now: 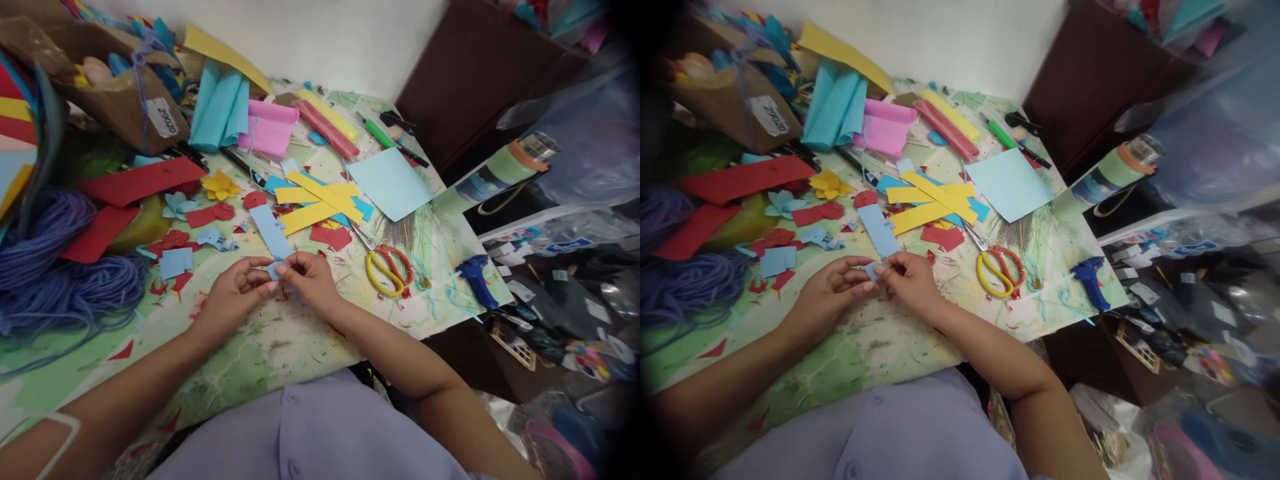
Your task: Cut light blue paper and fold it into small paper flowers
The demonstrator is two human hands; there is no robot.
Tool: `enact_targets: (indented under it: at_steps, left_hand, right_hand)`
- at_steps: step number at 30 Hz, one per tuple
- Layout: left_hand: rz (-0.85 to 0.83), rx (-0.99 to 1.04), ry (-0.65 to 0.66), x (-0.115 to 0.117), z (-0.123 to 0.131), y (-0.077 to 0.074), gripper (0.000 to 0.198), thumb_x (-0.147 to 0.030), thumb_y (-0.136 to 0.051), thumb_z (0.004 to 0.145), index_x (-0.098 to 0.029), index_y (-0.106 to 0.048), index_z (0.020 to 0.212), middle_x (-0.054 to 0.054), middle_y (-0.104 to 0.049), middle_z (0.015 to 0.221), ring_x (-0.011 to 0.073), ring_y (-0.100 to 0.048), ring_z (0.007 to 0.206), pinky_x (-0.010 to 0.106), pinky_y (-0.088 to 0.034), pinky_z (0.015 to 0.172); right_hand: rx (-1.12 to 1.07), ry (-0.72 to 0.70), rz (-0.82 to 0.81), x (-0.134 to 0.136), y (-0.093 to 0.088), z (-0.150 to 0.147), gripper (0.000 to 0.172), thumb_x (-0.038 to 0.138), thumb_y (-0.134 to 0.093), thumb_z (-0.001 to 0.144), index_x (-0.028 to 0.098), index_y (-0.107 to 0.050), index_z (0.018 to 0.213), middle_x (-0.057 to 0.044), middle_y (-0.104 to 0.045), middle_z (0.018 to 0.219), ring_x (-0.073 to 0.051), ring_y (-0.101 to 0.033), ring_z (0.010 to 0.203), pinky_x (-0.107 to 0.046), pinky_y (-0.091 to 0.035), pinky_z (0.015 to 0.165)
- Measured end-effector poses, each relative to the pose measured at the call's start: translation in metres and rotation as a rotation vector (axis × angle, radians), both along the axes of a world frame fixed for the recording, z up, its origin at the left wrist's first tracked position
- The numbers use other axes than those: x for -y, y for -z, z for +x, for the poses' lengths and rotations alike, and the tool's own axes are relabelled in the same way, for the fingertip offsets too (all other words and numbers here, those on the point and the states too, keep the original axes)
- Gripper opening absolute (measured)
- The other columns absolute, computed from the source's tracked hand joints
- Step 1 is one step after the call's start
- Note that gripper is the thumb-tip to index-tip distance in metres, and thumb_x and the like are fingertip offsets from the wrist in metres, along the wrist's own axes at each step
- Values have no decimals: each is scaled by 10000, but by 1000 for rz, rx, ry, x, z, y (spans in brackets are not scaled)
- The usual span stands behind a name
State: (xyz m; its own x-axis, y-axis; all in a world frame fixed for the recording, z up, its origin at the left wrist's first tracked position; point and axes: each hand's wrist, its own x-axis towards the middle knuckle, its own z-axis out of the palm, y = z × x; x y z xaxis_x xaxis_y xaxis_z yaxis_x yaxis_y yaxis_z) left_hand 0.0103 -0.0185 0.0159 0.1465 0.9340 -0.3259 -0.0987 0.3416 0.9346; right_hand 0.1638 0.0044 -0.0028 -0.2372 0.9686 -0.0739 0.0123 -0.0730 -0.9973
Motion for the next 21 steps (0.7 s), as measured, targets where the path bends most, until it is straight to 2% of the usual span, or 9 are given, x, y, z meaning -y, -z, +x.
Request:
enact_targets:
  at_steps: [3,5,8,10,15,18,21]
  left_hand:
    - [-38,51,-44,-1,0,1,315,-244,-703,702,-195,-581,988,-19,-696,700,144,-680,672,277,-544,701]
    - [-60,71,-73,-1,0,2,300,-226,-709,690,-193,-591,964,-20,-698,683,136,-675,646,267,-547,688]
    - [-71,104,-111,-3,-1,3,288,-201,-717,675,-189,-609,942,-21,-695,656,124,-663,615,244,-540,659]
    - [-72,149,-146,-3,-1,3,289,-190,-722,670,-188,-625,943,-25,-688,644,111,-649,592,224,-530,635]
    - [-84,252,-202,-5,-3,2,323,-164,-745,645,-178,-654,955,-44,-642,578,70,-578,525,166,-479,557]
    - [-108,276,-181,-5,-3,2,350,-166,-750,650,-167,-646,984,-39,-642,585,67,-575,538,160,-477,567]
    - [-107,286,-167,-6,-3,2,359,-164,-751,652,-172,-624,988,-39,-652,605,71,-597,556,176,-496,605]
  right_hand:
    - [38,-1,28,0,1,0,288,439,-645,766,173,-559,694,35,-547,556,-92,-515,473,-211,-412,471]
    - [116,32,122,1,1,1,235,387,-637,790,171,-590,709,22,-574,601,-99,-533,533,-220,-429,522]
    - [263,86,430,2,1,3,158,307,-604,839,181,-644,754,-14,-631,721,-128,-578,720,-260,-466,695]
    - [350,68,660,3,0,6,154,295,-580,865,196,-663,782,-32,-647,798,-141,-575,807,-285,-457,771]
    - [464,-19,1015,3,-1,10,166,249,-527,893,232,-652,785,-17,-644,798,-136,-564,768,-301,-427,719]
    - [474,2,1055,2,-1,10,161,236,-528,891,235,-642,777,-11,-642,781,-133,-559,743,-297,-422,696]
    - [472,18,991,1,-3,10,160,283,-529,899,226,-634,793,-26,-648,802,-142,-557,758,-295,-435,708]
